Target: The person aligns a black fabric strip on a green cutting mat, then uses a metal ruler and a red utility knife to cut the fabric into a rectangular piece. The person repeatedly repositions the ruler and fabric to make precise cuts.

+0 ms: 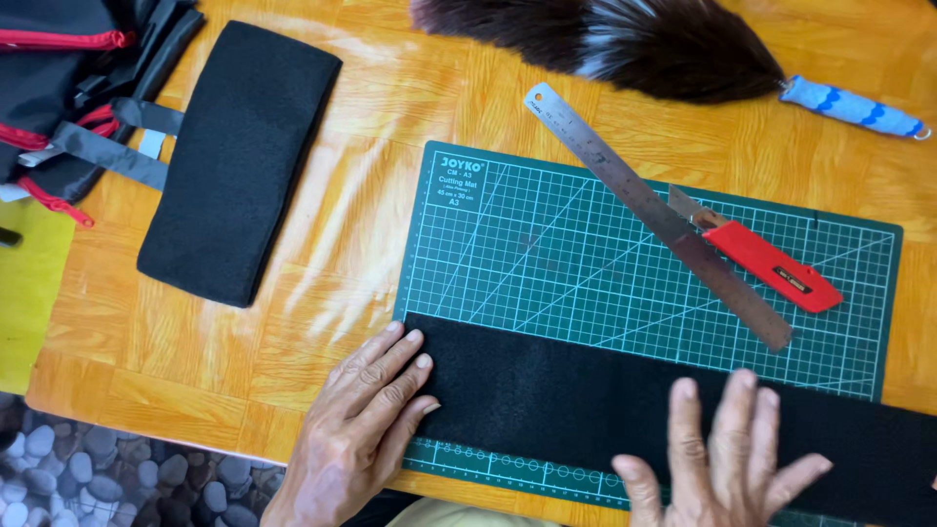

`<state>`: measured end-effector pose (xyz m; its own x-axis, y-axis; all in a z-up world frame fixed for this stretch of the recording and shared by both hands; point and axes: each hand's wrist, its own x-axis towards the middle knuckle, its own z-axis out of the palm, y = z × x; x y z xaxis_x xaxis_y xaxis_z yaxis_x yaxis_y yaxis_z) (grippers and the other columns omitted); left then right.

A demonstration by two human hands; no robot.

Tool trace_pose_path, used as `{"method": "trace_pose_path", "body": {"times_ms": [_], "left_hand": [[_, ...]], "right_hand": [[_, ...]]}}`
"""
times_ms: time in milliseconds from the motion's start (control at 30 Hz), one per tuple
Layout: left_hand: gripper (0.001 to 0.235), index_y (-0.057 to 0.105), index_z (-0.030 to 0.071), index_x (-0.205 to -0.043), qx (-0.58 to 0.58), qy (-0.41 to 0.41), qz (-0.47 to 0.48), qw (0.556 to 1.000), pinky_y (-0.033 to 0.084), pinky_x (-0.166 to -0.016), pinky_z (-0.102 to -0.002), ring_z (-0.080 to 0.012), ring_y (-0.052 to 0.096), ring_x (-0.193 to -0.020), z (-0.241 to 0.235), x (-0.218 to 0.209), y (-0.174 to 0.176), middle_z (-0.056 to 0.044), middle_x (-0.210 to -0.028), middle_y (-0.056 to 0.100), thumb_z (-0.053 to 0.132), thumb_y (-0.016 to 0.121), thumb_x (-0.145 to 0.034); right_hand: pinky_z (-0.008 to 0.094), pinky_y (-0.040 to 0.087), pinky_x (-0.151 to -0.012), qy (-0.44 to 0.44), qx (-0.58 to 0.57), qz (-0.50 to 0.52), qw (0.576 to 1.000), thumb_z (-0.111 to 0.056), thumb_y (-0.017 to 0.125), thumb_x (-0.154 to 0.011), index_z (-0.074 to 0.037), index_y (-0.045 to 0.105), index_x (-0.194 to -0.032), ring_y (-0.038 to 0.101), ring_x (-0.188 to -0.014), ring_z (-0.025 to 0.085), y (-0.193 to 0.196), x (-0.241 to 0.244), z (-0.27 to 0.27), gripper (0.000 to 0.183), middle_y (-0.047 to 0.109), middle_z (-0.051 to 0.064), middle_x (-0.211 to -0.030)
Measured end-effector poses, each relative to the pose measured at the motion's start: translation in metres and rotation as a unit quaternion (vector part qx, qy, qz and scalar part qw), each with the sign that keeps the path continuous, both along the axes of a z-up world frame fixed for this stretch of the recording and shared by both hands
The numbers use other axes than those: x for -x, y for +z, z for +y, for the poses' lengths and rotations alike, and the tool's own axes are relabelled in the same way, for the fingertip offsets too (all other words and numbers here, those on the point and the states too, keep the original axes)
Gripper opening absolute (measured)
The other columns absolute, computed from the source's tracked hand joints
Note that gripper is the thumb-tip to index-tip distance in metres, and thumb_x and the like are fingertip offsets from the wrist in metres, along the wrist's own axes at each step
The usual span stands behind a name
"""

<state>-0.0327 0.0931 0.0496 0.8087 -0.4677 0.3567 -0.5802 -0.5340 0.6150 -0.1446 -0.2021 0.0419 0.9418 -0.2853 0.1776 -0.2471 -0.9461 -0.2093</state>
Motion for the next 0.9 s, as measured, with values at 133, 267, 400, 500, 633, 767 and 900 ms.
{"method": "trace_pose_path", "body": {"times_ms": [133,267,400,500,633,767,900], "left_hand": [[0.04,0.064,0.005,-0.132,-0.004,-0.005,-0.003,1.0,0.049,-0.115,-0.047,-0.039,0.06,-0.137,0.0,0.0,-0.001,-0.018,-0.143,0.063,0.014,0.075,-0.094],[0.041,0.064,0.007,-0.132,-0.004,0.005,0.003,1.0,0.047,-0.116,-0.047,-0.0377,0.06,-0.138,0.001,0.001,-0.001,-0.018,-0.144,0.062,0.014,0.076,-0.094],[0.04,0.065,0.005,-0.131,-0.007,-0.001,0.006,1.0,0.048,-0.117,-0.047,-0.0383,0.06,-0.137,0.002,0.0,-0.001,-0.02,-0.143,0.062,0.015,0.075,-0.094],[0.041,0.065,0.005,-0.131,0.0,-0.001,0.008,1.0,0.048,-0.117,-0.047,-0.0374,0.061,-0.137,0.002,0.0,-0.003,-0.019,-0.142,0.063,0.015,0.077,-0.092],[0.039,0.068,0.004,-0.127,0.005,0.009,0.016,1.0,0.049,-0.116,-0.046,-0.0361,0.063,-0.135,-0.001,-0.002,-0.001,-0.018,-0.139,0.065,0.015,0.078,-0.091],[0.032,0.07,0.002,-0.122,0.021,0.009,0.032,0.999,0.051,-0.113,-0.047,-0.0377,0.064,-0.132,-0.002,-0.005,0.008,-0.018,-0.134,0.068,0.016,0.074,-0.094],[0.028,0.067,0.004,-0.126,0.009,-0.002,0.025,1.0,0.051,-0.11,-0.05,-0.0382,0.064,-0.131,0.007,-0.013,0.012,-0.017,-0.135,0.068,0.008,0.068,-0.099]], "right_hand": [[0.083,-0.003,-0.115,0.115,0.021,-0.003,0.993,-0.073,0.028,-0.099,-0.026,0.036,-0.161,0.032,-0.154,0.055,-0.011,-0.015,0.022,0.079,0.031,0.028,-0.169],[0.085,0.006,-0.116,0.143,0.071,0.02,0.987,-0.075,0.028,-0.096,-0.032,0.046,-0.155,0.041,-0.15,0.049,-0.01,-0.025,0.029,0.076,0.041,0.014,-0.166],[0.077,-0.002,-0.119,0.144,0.073,0.02,0.987,-0.077,0.03,-0.097,-0.03,0.047,-0.156,0.04,-0.151,0.049,-0.015,-0.022,0.026,0.077,0.043,0.015,-0.165],[0.074,-0.003,-0.12,0.152,0.092,0.012,0.984,-0.078,0.032,-0.096,-0.029,0.049,-0.155,0.037,-0.152,0.047,-0.014,-0.022,0.026,0.079,0.046,0.015,-0.163],[0.074,0.0,-0.121,0.151,0.091,0.0,0.984,-0.076,0.032,-0.098,-0.03,0.05,-0.154,0.039,-0.151,0.046,-0.014,-0.023,0.025,0.076,0.048,0.014,-0.162],[0.07,-0.005,-0.121,0.159,0.115,-0.009,0.981,-0.077,0.031,-0.097,-0.028,0.059,-0.153,0.046,-0.149,0.051,-0.032,-0.016,0.016,0.079,0.056,0.017,-0.161],[0.072,-0.002,-0.12,0.169,0.106,-0.023,0.98,-0.077,0.031,-0.098,-0.026,0.061,-0.154,0.055,-0.143,0.057,-0.042,-0.016,0.009,0.082,0.058,0.021,-0.161]]}}
